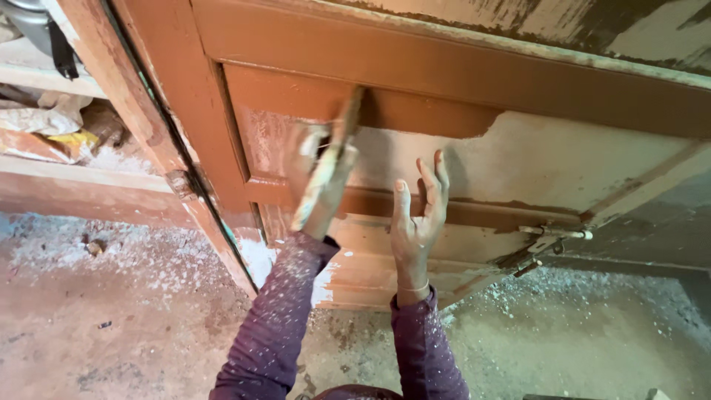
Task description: The person paints the recessed panels and rails of a wooden cabinet door with a paintbrush, applying orange-brown paint over bare, unpainted areas. They steady the door with their free hand and work across different sections of the panel, covering remaining unpainted patches.
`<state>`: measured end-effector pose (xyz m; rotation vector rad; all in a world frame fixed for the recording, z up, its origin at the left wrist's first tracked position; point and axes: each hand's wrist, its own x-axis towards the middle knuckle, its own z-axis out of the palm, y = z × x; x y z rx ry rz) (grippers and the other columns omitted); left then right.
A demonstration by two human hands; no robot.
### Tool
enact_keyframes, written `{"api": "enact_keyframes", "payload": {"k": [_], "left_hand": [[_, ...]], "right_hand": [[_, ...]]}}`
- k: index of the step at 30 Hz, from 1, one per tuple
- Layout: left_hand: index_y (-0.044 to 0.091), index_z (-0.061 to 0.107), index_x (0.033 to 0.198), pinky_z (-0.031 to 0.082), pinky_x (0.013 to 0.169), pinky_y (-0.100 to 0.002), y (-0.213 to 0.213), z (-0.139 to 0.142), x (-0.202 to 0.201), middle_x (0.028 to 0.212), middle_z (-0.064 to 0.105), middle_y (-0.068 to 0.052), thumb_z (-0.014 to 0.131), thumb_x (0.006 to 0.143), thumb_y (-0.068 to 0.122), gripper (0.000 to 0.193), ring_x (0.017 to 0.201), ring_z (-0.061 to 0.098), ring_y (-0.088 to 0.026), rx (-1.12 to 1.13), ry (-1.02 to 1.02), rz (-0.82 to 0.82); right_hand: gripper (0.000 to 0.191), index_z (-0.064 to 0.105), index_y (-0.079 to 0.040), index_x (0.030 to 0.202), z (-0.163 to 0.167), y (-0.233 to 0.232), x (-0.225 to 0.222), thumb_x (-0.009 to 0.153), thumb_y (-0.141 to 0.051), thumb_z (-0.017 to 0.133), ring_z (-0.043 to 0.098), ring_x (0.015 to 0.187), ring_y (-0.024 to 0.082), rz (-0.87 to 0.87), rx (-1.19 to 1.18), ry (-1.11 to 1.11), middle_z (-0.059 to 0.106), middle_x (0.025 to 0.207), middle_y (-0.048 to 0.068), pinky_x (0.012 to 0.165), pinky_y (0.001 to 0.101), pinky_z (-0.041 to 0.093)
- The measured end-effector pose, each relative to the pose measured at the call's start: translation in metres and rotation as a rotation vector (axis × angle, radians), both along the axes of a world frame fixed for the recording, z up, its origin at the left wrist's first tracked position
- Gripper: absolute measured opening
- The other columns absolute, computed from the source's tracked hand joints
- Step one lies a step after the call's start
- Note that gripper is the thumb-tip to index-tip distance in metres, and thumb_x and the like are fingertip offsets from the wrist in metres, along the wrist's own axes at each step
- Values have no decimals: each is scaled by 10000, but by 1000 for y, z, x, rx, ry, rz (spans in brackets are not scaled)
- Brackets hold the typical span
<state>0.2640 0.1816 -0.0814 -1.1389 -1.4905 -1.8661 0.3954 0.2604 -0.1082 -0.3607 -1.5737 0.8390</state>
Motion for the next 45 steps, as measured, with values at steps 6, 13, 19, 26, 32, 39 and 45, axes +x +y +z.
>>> {"api": "enact_keyframes", "payload": {"k": [6,13,19,26,32,39,45], "left_hand": [[-22,645,1104,556,778,-324,-31,15,-27,1084,565,-89,747,909,25,225,917,631,-179,52,-96,180],[8,595,1063,561,787,-315,55,0,53,1011,576,-51,760,897,121,260,899,622,-185,-58,-205,-173],[8,641,1083,540,731,-266,88,-7,87,1006,636,-44,684,965,148,187,865,636,-129,-35,-371,-326],[20,587,1190,570,805,-273,87,-9,69,1065,654,-56,694,1053,101,192,937,658,-128,127,-205,-78],[24,585,1172,605,806,-276,142,-1,127,984,706,-31,723,913,55,296,894,721,-128,105,-227,-290],[35,568,1106,577,792,-282,109,3,112,1013,635,-39,760,972,91,241,900,661,-141,55,-174,-207],[33,539,1090,536,649,-284,13,33,32,973,616,-33,773,949,203,322,778,602,-122,70,-294,237]], "right_hand": [[548,529,-41,1474,-2,8,21,973,-112,742,331,1571,342,-129,45,-129,304,1700,175,1259,459,348],[898,370,-115,1607,2,28,49,867,-210,871,126,1630,402,-186,154,-246,132,1739,197,1318,528,231],[815,388,-99,1615,-3,75,98,940,-203,833,150,1648,383,-227,88,-201,159,1755,203,1340,517,204],[763,413,-85,1591,-2,114,147,949,-191,811,189,1631,381,-220,19,-150,185,1743,212,1318,507,218],[709,437,-78,1578,-6,127,154,969,-166,788,243,1617,366,-203,29,-162,213,1731,204,1303,508,260],[494,535,-69,1505,11,135,143,1027,-108,654,376,1584,351,130,141,-142,328,1712,187,1247,464,392],[533,556,-56,1470,23,135,140,969,-74,736,339,1601,379,131,343,-187,362,1686,197,1317,507,316]]}}
